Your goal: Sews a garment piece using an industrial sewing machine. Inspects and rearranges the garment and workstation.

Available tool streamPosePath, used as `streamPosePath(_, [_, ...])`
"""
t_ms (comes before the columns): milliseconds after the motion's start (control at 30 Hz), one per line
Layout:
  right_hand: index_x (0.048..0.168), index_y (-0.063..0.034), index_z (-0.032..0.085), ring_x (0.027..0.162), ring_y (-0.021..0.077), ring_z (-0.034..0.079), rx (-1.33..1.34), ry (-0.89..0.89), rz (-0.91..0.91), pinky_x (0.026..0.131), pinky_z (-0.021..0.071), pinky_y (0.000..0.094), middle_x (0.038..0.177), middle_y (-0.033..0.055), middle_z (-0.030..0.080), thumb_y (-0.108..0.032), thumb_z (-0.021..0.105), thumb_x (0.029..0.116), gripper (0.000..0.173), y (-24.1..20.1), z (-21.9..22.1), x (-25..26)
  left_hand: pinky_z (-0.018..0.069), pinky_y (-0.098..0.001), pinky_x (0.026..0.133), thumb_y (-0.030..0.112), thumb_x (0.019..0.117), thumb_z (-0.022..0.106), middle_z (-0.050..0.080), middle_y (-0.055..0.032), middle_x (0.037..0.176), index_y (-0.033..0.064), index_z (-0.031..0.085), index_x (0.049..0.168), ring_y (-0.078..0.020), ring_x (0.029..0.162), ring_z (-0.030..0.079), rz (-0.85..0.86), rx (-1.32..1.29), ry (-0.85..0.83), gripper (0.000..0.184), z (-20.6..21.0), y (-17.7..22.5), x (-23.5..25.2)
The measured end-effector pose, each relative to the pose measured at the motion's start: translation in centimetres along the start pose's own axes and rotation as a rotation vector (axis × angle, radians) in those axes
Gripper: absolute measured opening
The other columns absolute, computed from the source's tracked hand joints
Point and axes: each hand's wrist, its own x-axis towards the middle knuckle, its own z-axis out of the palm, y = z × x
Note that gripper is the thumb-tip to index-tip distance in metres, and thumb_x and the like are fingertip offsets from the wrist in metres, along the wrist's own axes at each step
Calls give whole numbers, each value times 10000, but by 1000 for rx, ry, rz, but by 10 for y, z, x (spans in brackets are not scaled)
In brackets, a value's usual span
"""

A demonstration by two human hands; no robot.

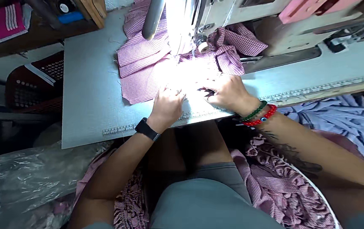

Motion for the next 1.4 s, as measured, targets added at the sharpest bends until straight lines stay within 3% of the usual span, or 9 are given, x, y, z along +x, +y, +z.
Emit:
streamPosePath(133, [1098, -93, 772, 848, 415, 704, 18, -43, 73, 645, 510, 590, 998, 195, 733, -188, 626, 837, 314, 5, -1, 7, 465, -525, 1015, 77, 932, 639, 731, -122, 922, 52, 770, 955, -283, 903, 704, 1, 10, 26, 136, 6, -11, 7])
streamPosePath(367, [1168, -144, 751, 998, 409, 712, -2, -136, 241, 744, 528, 633, 1219, 169, 714, -325, 648, 906, 335, 16, 0, 32, 380, -508, 1130, 71, 966, 608, 719, -127, 949, 34, 763, 945, -274, 1000, 681, -5, -51, 40, 161, 8, -27, 26])
streamPosePath(467, [1212, -170, 734, 1008, 414, 697, -27, -238, 336, 739, 519, 651, 1219, 154, 702, -249, 684, 918, 309, 13, -4, 49, 381, -517, 1130, 70, 954, 611, 750, -125, 1006, 41, 754, 923, -274, 1064, 694, 5, -59, 63, 150, 11, -37, 33])
streamPosePath(600, [1120, -124, 754, 944, 443, 707, -6, -115, 313, 700, 507, 647, 1101, 202, 728, -122, 665, 909, 229, 21, 4, 61, 351, -508, 1172, 111, 968, 626, 749, -119, 1147, 61, 766, 921, -296, 1280, 613, 9, -83, 40, 156, 13, -50, 42])
streamPosePath(900, [1095, -5, 715, 1037, 471, 674, -23, -118, 353, 778, 487, 656, 1140, 253, 696, -273, 642, 958, 309, 26, 3, 102, 534, -298, 931, 161, 987, 619, 744, -128, 1014, 5, 762, 971, -142, 1000, 698, -184, -384, 63, 212, 3, -107, 73])
streamPosePath(1133, [1110, 46, 684, 1135, 508, 625, -95, -252, 417, 853, 464, 676, 1155, 306, 662, -258, 629, 986, 334, 19, -17, 113, 404, -495, 1140, 376, 933, 652, 600, -234, 1364, -13, 675, 1237, -345, 1345, 534, -484, -31, -156, 494, 17, -118, 132])
streamPosePath(1233, [1110, 4, 668, 1076, 482, 663, -170, 3, 349, 804, 515, 627, 1096, 270, 688, -302, 614, 966, 343, 20, -19, 88, 448, -537, 1081, 375, 951, 623, 638, -217, 1332, -11, 683, 1212, -349, 1296, 587, -469, 31, -170, 470, 19, -106, 138])
streamPosePath(1333, [1238, -15, 623, 980, 498, 674, -146, -166, 479, 738, 506, 666, 1090, 276, 671, -493, 592, 988, 540, 0, -35, 68, 492, -572, 1003, 300, 953, 608, 700, -190, 1223, 8, 690, 1184, -346, 1190, 657, -544, 51, -191, 381, 16, -102, 140])
streamPosePath(1400, [1235, -42, 668, 937, 481, 690, -49, -230, 476, 745, 518, 670, 1025, 258, 700, -318, 587, 1021, 358, -19, -37, 59, 486, -579, 1033, 275, 1020, 536, 676, -191, 1288, 30, 609, 1353, -351, 1232, 640, -638, 66, -131, 420, 7, -115, 134])
